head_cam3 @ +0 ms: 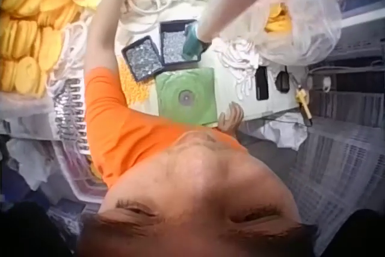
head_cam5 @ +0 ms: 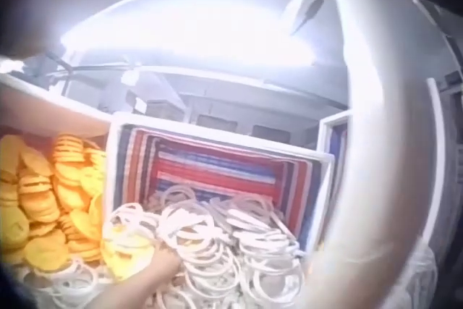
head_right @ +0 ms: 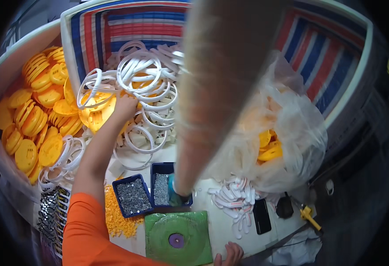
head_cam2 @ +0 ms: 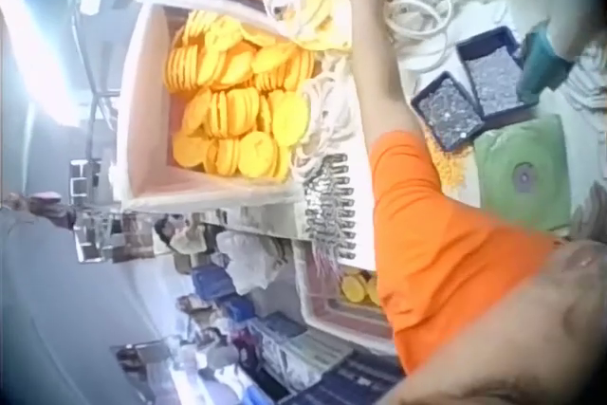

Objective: Assembling toy components into a yellow circular base using manual assembly, a vacuum pickup tool, and a soldering iron.

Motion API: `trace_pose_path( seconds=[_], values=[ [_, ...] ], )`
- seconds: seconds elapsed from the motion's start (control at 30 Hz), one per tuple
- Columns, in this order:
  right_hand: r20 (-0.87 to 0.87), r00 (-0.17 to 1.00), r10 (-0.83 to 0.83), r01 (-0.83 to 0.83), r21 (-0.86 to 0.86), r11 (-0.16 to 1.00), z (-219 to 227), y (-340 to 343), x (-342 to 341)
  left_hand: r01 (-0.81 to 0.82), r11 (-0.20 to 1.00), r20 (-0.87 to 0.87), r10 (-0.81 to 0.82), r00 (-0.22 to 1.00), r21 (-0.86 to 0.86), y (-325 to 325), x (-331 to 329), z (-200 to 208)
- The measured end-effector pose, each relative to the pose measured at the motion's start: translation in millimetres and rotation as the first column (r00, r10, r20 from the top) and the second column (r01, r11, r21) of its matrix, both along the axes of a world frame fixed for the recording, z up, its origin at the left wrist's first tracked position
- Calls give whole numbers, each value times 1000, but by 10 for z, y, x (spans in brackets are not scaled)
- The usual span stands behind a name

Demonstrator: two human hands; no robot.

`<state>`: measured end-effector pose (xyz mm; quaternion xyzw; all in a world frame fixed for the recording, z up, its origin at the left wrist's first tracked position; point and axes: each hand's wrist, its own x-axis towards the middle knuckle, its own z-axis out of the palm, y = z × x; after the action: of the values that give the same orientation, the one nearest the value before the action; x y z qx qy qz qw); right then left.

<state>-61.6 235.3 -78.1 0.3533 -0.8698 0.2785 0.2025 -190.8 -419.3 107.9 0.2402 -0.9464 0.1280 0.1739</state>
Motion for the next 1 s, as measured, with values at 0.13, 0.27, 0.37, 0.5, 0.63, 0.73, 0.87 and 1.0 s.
trace_pose_path(
  seconds=[0.13,0.27,0.37,0.5,0.63,0.73,0.87,1.0],
  values=[
    [-17,1000,12,-12,-24,1000,-34,35,47,140,983,-221,-165,961,-122,151,359,9],
    [-77,997,-19,17,-30,999,150,68,171,247,968,-310,-220,925,50,397,576,282],
    [-68,998,13,-18,-72,997,150,43,186,224,958,-268,-171,948,181,-117,948,210],
    [-97,995,-2,-17,-199,980,189,63,215,320,919,-300,-245,922,231,67,1168,209],
    [-114,990,81,-108,-254,961,140,-51,154,503,855,-286,-455,843,124,209,1562,-52],
    [-124,992,-18,-5,-181,984,16,151,280,468,879,-260,-434,863,86,831,1257,179],
    [-150,987,58,-80,-148,986,48,200,365,360,929,-426,-359,830,-83,1162,1488,665],
    [-109,985,134,-150,-155,976,114,183,369,379,923,-449,-369,814,-71,1439,1957,916]
  ],
)
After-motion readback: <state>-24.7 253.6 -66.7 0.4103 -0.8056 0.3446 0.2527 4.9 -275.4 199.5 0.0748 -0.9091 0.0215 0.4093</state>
